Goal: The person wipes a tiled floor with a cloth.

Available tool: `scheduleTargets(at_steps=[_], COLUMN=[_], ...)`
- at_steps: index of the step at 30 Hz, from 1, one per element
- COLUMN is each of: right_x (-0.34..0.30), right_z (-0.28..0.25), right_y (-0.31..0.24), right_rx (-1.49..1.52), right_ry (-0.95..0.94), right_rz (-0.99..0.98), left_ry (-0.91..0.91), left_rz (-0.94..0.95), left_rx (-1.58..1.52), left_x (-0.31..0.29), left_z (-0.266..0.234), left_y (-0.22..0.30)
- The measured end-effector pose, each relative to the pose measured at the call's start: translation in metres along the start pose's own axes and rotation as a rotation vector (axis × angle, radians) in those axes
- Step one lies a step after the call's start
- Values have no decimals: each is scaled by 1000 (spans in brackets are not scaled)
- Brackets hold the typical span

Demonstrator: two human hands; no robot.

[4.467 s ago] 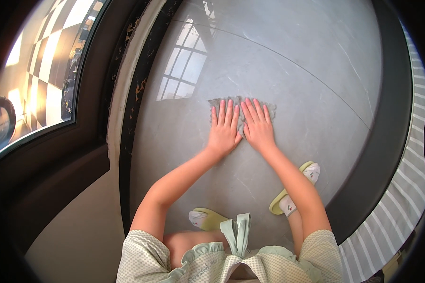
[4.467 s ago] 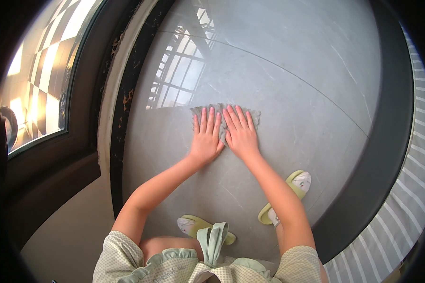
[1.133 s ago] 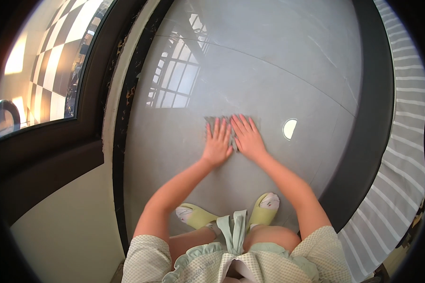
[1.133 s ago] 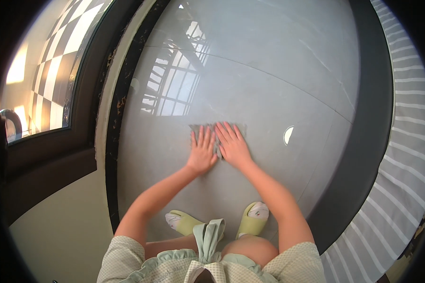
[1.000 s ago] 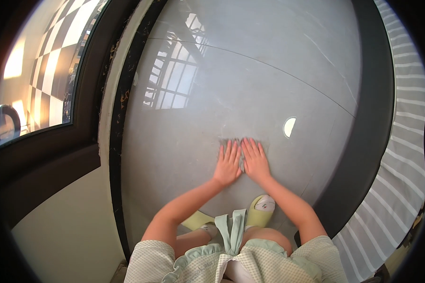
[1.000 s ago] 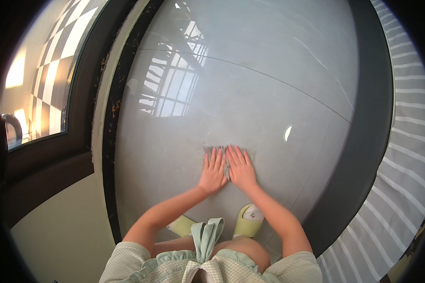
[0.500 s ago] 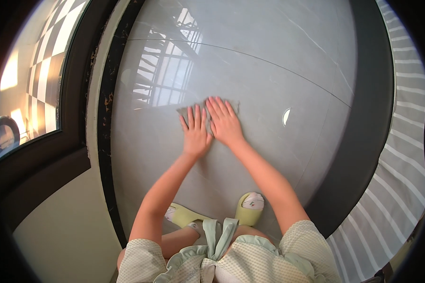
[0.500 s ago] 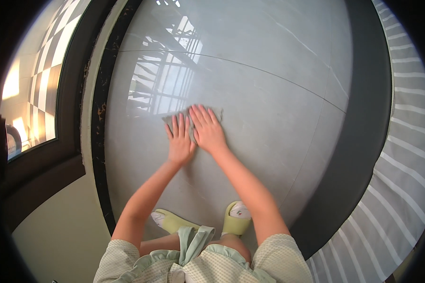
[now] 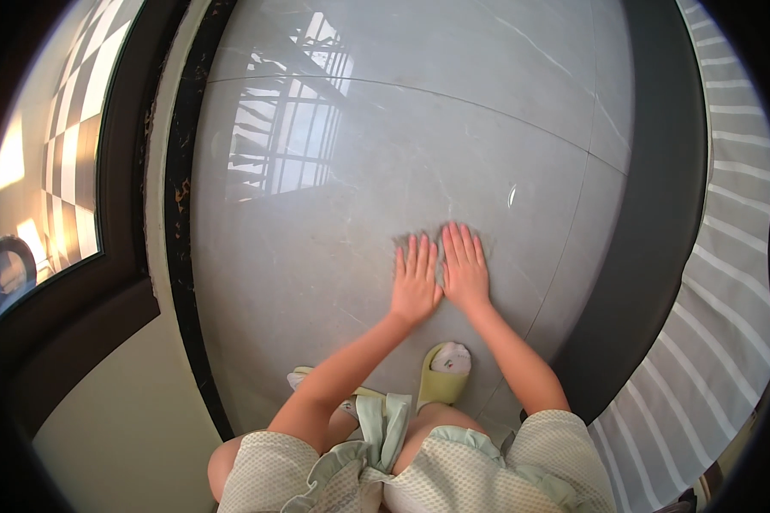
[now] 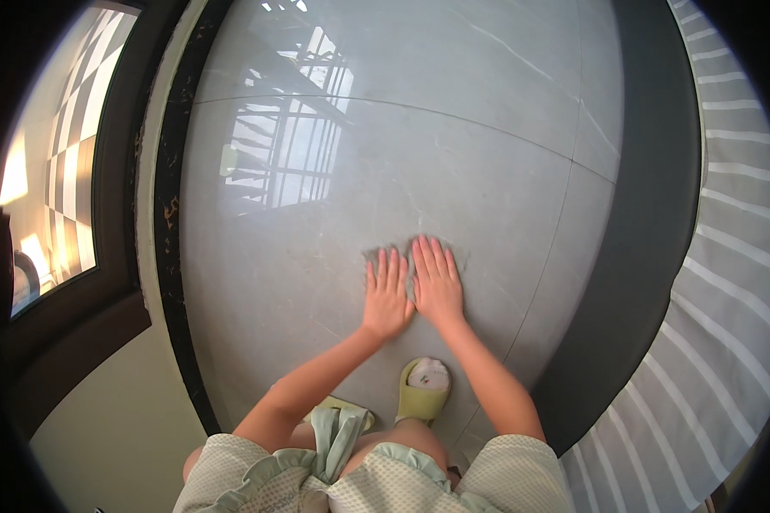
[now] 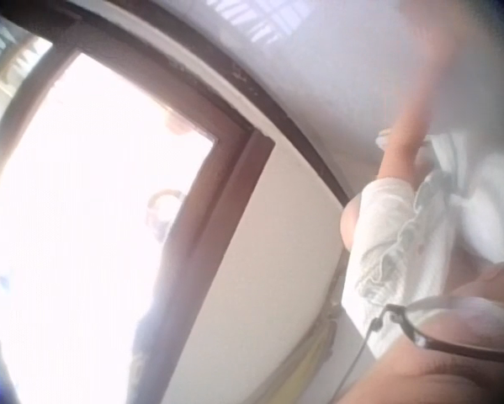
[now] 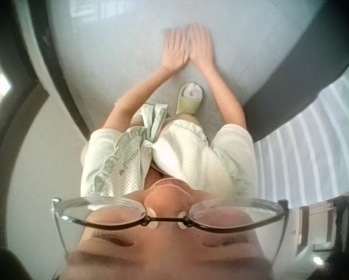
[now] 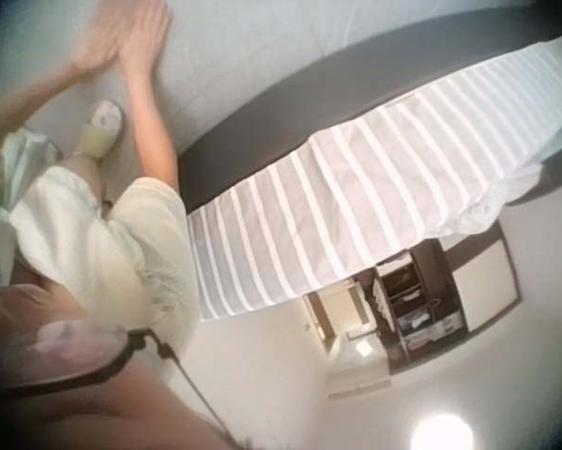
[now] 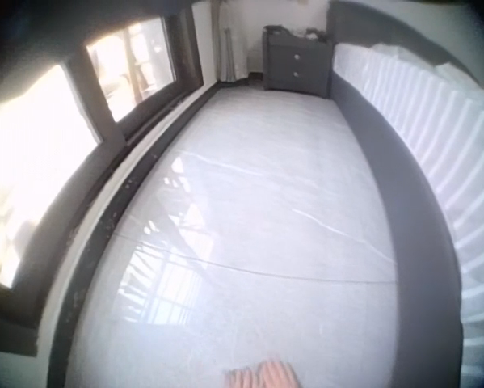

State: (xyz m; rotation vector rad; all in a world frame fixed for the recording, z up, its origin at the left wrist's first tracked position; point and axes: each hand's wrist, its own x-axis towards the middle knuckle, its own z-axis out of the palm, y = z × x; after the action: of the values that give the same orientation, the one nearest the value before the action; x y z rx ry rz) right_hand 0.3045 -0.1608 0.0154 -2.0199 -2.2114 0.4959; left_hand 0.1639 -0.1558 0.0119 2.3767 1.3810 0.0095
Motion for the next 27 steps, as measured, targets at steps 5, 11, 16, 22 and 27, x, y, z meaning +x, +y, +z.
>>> scheduleTargets(at_steps=[5,11,16,22,27], right_x=[-66,-59,-5,43,18], right_z=[6,5,2,1,3], right_y=[-3,-5,-9,-12,-11], right_rx=[25,49,117,78,16], right_ry=[-85,-76,-28,68,6], right_rz=[57,38,-45,-76,-33], left_ry=[-146,-167,-58,12,-22], left_rz=[84,95,72,27,17], left_rx=[-73,-125,-104,15,45], left_x=[-51,-49,-16,25,16], left_z=[13,10,-2,-18,-17], left_y=[27,19,-8,-30,-23])
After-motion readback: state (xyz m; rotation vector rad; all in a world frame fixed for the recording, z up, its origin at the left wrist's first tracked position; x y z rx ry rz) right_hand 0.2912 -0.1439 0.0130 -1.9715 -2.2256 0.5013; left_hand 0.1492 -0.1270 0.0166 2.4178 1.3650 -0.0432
